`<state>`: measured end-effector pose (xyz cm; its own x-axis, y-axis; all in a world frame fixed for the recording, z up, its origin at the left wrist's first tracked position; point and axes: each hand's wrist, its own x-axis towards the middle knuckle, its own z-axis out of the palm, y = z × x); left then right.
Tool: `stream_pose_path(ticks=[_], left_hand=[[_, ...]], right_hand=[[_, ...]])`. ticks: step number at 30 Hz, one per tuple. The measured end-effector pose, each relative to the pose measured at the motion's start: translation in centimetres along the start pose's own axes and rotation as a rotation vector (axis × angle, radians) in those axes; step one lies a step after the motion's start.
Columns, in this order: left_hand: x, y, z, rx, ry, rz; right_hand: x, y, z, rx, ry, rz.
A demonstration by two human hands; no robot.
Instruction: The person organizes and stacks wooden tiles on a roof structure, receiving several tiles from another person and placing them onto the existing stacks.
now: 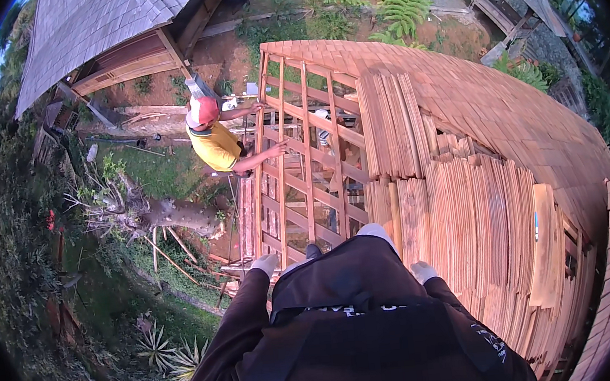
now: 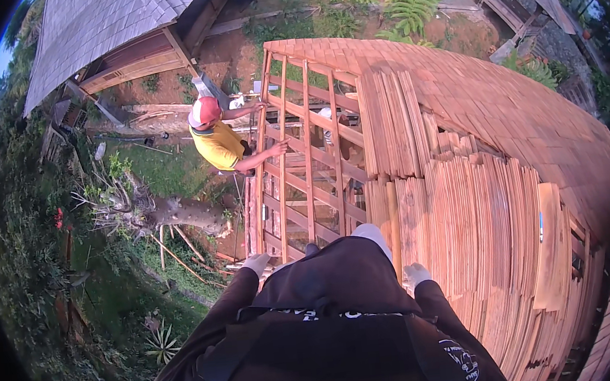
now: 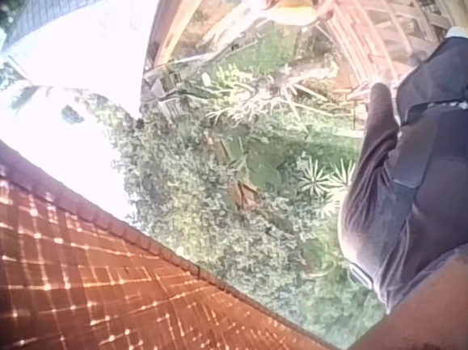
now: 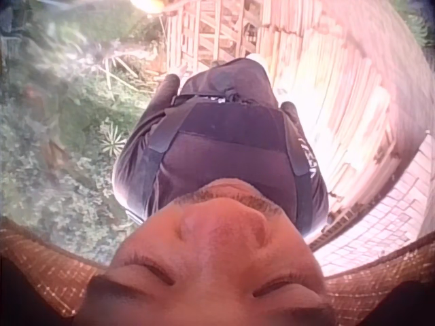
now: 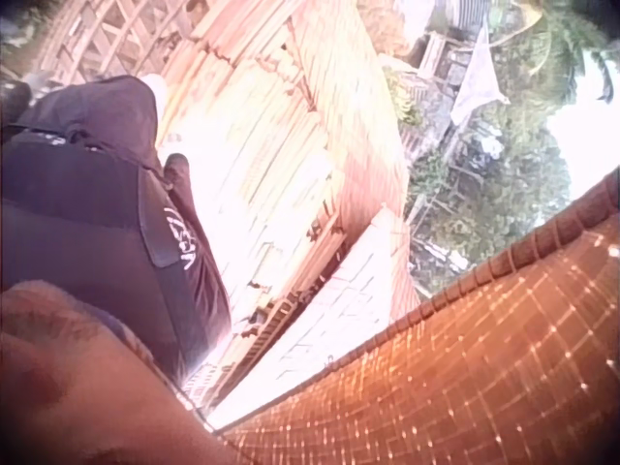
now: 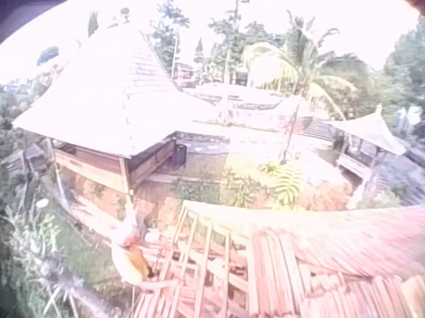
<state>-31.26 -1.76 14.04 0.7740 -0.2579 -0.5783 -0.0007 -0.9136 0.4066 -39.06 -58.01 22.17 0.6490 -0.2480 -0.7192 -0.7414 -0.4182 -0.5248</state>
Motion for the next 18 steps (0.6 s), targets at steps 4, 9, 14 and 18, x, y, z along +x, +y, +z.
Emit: stream_pose_path(ticks=[4, 9, 14, 18], left_hand=[[1.2, 1.9, -0.3, -0.164, -0.011, -0.017], [0.2, -0.8, 0.3, 0.058, 0.079, 0.02], [-0.5, -0.8, 0.2, -0.028, -0.099, -0.108], [2.4, 2.2, -1.4, -0.009, -0.046, 0.095]], right_hand=[[3.3, 7.2, -1.8, 0.015, 0.042, -0.119], [4.2, 7.4, -1.4, -0.015, 0.079, -0.059], [-2.9, -0.9, -0.8, -0.144, 0.096, 0.05], [-3.7, 1.1, -2.3, -0.594, -0.001, -0.326]])
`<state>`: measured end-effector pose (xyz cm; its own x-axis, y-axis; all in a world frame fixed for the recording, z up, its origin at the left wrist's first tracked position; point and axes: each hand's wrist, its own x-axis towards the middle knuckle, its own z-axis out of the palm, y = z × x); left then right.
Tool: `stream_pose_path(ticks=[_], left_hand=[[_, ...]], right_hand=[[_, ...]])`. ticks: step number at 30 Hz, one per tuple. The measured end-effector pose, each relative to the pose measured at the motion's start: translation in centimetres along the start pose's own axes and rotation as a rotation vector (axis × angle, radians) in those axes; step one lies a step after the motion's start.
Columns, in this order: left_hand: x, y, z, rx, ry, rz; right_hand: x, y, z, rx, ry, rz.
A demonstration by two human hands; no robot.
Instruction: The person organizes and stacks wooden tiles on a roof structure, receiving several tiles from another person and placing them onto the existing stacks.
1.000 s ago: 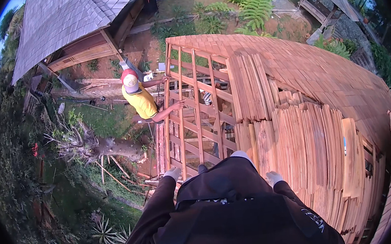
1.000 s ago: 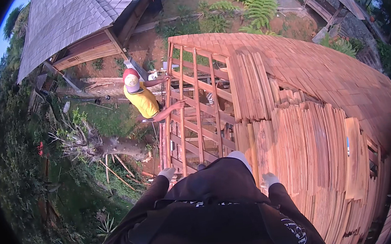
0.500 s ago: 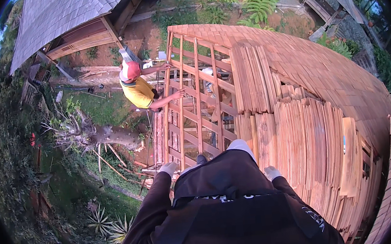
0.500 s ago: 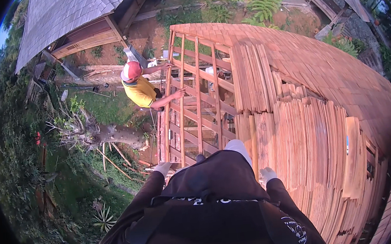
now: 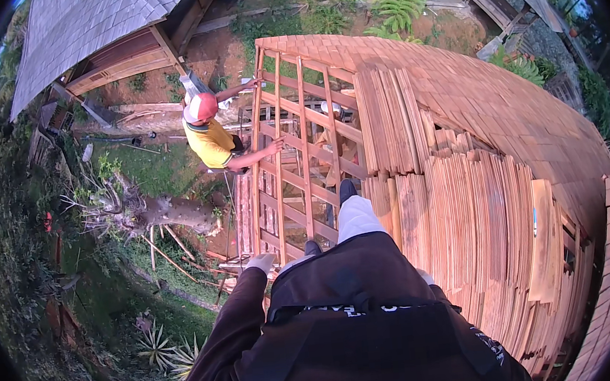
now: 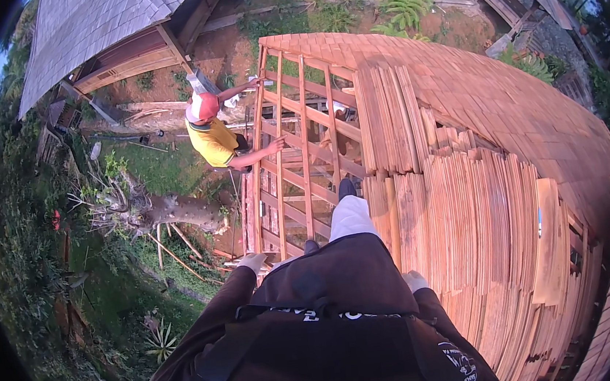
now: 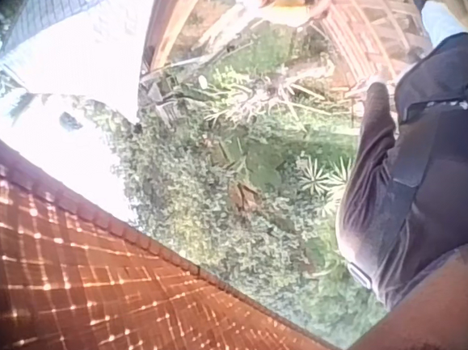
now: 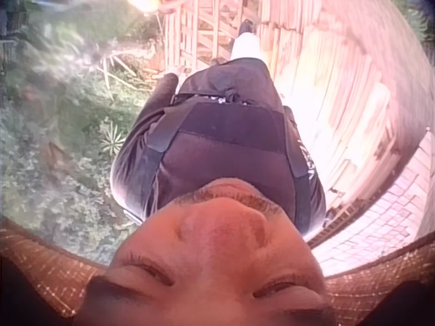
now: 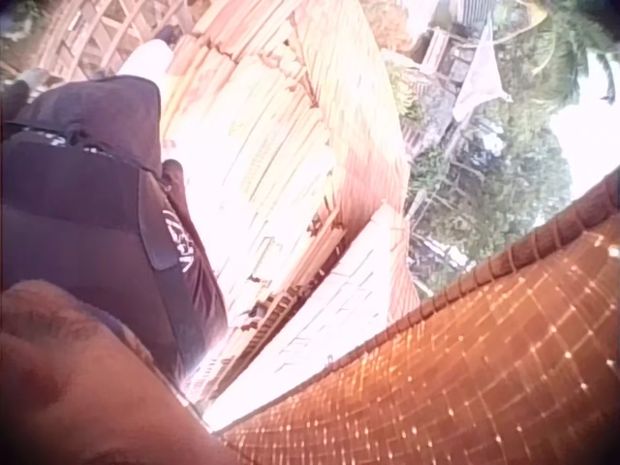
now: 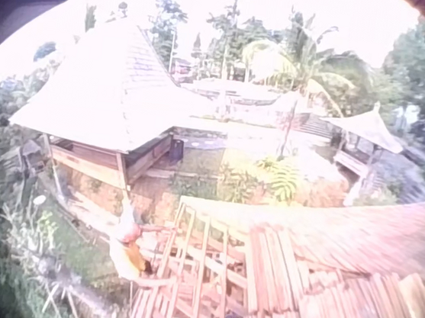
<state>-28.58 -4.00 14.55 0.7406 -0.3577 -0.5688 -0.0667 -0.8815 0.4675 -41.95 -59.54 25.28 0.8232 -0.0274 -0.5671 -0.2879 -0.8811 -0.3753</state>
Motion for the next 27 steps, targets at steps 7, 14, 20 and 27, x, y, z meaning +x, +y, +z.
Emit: stream_pose_path(ticks=[7, 14, 20, 27], left_hand=[[3.2, 1.7, -0.5, -0.535, 0.129, -0.229], [5.3, 1.2, -0.1, -0.278, 0.115, -0.035], [-0.7, -2.3, 3.7, -0.204, 0.002, -0.356], [-1.6, 0.9, 2.3, -0.44, -0.001, -0.457]], right_hand=[[2.7, -2.0, -2.0, -0.174, -0.297, 0.132], [10.4, 7.7, -1.7, 0.189, 0.079, 0.078], [11.7, -2.7, -3.9, 0.644, 0.042, 0.3], [11.3, 0.2, -4.7, 0.207, -0.047, 0.176]])
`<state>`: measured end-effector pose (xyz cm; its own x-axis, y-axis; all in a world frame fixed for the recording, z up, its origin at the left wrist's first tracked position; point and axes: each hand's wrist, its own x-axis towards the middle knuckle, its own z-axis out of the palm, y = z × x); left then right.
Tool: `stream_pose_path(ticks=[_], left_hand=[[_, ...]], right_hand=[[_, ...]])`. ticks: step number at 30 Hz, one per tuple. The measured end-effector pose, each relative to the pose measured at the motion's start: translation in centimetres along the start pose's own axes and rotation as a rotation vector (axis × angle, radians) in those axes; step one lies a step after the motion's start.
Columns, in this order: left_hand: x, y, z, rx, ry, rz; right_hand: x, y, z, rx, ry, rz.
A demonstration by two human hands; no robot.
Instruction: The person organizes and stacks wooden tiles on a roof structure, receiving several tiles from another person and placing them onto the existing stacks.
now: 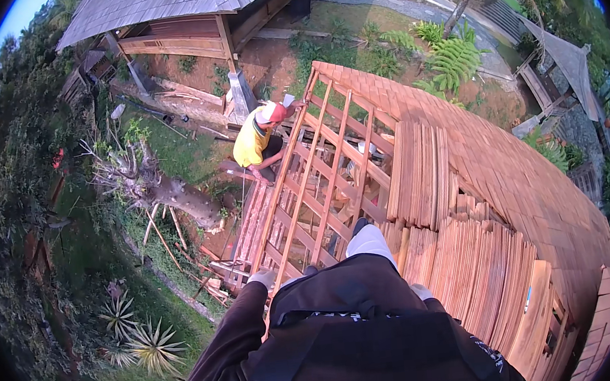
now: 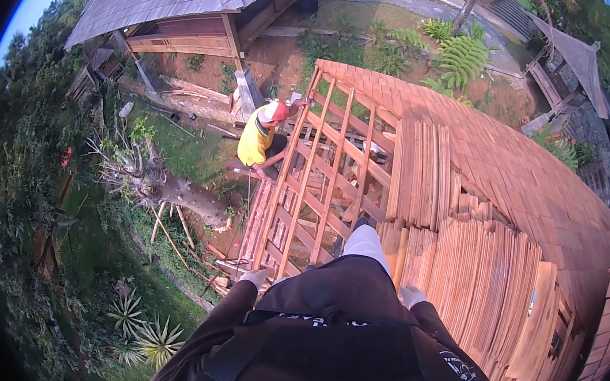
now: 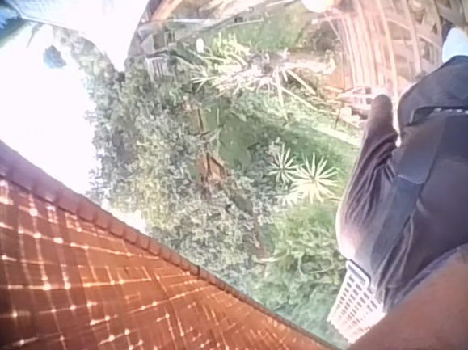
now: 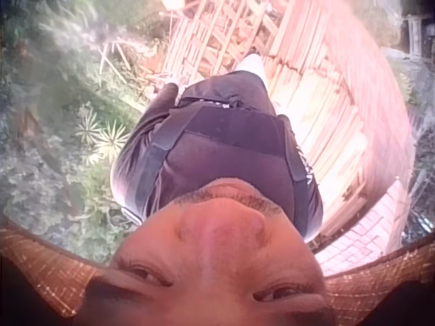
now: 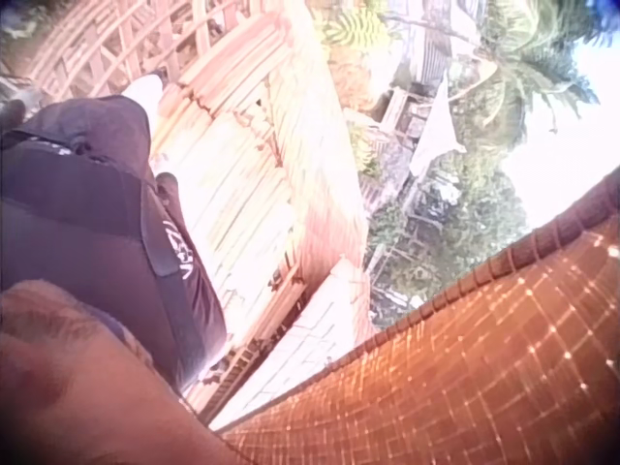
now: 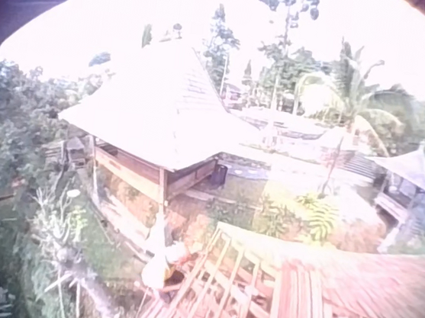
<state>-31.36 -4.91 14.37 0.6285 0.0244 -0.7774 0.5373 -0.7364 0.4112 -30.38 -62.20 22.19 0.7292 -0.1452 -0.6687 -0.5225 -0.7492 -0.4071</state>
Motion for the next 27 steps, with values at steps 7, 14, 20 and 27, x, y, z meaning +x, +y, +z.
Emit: stream_pose_path(ticks=[7, 14, 20, 27], left_hand=[[3.0, -2.9, 1.7, 0.031, 0.09, 0.154], [5.0, 0.8, 1.8, -0.021, 0.051, 0.2], [3.3, -1.5, 0.9, -0.041, 0.021, 0.178], [1.8, 2.2, -0.7, -0.118, -0.035, 0.207]], right_hand=[[-3.4, -5.5, -0.3, -0.03, -0.14, 0.009], [-0.3, 0.4, 0.8, -0.1, -0.101, -0.043], [-0.6, 0.6, 3.9, -0.167, -0.175, 0.102], [3.1, 6.5, 5.2, -0.573, -0.124, -0.373]])
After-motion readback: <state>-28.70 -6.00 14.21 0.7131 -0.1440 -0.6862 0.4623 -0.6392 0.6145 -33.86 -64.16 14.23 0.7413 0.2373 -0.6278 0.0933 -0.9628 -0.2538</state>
